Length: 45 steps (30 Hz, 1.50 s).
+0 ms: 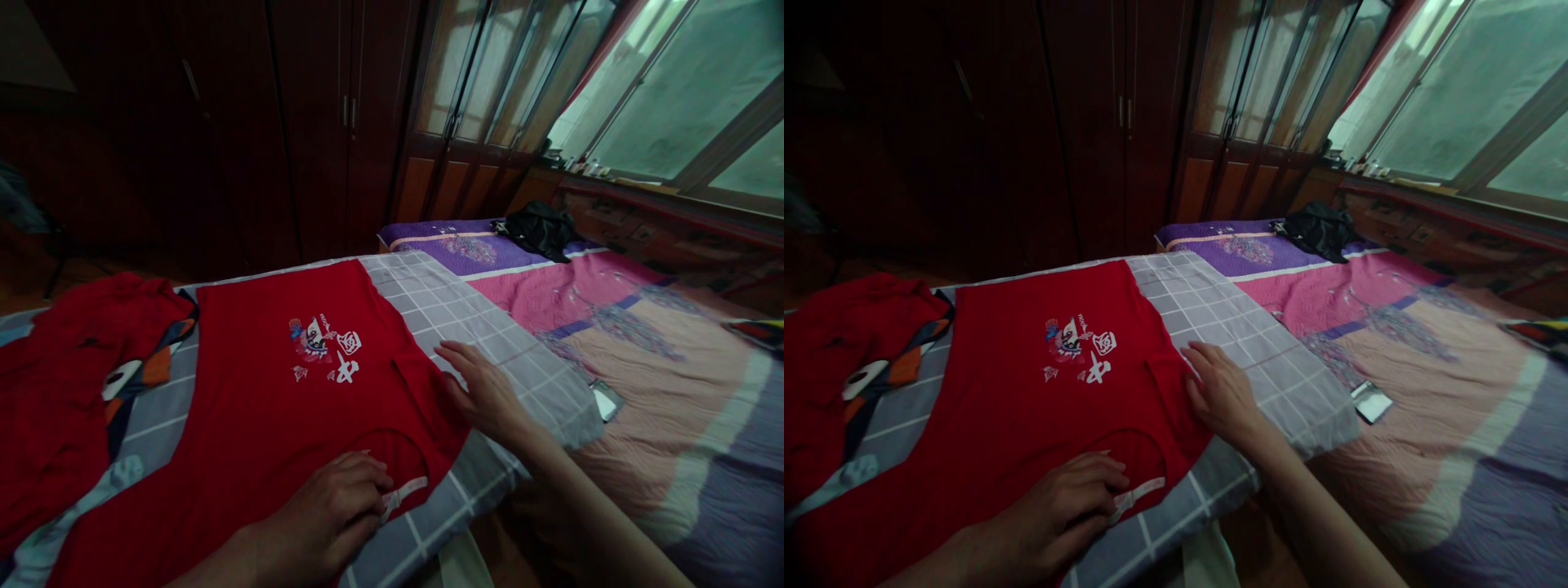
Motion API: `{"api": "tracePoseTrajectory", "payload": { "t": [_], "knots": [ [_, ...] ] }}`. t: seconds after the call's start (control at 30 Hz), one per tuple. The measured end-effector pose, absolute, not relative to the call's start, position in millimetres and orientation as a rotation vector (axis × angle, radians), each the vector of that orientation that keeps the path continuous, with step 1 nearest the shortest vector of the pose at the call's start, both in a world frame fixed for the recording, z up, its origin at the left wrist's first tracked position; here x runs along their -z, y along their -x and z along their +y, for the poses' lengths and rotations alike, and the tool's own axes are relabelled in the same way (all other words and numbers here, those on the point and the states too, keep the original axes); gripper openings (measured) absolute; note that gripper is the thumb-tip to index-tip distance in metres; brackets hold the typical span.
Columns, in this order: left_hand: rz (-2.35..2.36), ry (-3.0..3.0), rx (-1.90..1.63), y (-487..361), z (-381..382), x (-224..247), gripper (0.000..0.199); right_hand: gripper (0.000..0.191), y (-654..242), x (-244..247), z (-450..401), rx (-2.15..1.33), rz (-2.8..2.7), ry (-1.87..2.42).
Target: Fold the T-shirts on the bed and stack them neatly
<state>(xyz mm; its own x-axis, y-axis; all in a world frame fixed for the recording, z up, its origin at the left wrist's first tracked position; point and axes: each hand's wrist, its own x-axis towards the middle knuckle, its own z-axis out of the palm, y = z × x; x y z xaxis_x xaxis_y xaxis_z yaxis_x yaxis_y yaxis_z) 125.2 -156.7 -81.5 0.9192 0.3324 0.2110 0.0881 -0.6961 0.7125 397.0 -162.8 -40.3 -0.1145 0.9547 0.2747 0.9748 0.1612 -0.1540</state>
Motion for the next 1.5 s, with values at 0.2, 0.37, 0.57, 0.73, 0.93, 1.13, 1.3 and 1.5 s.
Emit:
{"api": "tracePoseTrajectory", "payload": {
  "t": [0.2, 0.37, 0.57, 0.73, 0.93, 1.13, 1.3, 1.5],
  "knots": [
    [0.267, -2.346, -0.439, -126.6, -156.1, 83.3, 0.014, 0.075, -384.5, 95.0, -113.0, -0.030, -2.354, 1.942],
    [0.267, -2.348, -0.438, -125.4, -154.7, 80.3, 0.014, 0.081, -394.7, 109.9, -113.7, 0.038, -2.251, 2.040],
    [0.245, -2.362, -0.470, -126.5, -154.1, 92.1, 0.011, 0.075, -389.2, 117.1, -121.7, 0.176, -2.405, 1.786],
    [0.384, -2.467, -0.482, -109.9, -153.9, 59.3, 0.013, 0.078, -390.0, 119.5, -113.6, 0.193, -2.429, 1.681],
    [1.360, -2.385, -0.605, -17.4, -158.8, 7.9, 0.027, 0.070, -326.5, 80.9, -108.0, 0.000, -2.611, 1.211],
    [2.195, -1.755, -0.672, 61.2, -212.7, 48.7, 0.033, 0.079, -237.4, 63.7, -132.6, -0.535, -2.894, 0.599],
    [2.440, -1.643, -0.633, 54.7, -240.3, 79.2, 0.038, 0.079, -220.3, 83.2, -139.7, -0.823, -2.968, 0.306],
    [2.468, -1.695, -0.534, 38.3, -225.5, 71.4, 0.026, 0.074, -224.1, 89.1, -142.6, -0.868, -2.959, 0.289]
  ]
}}
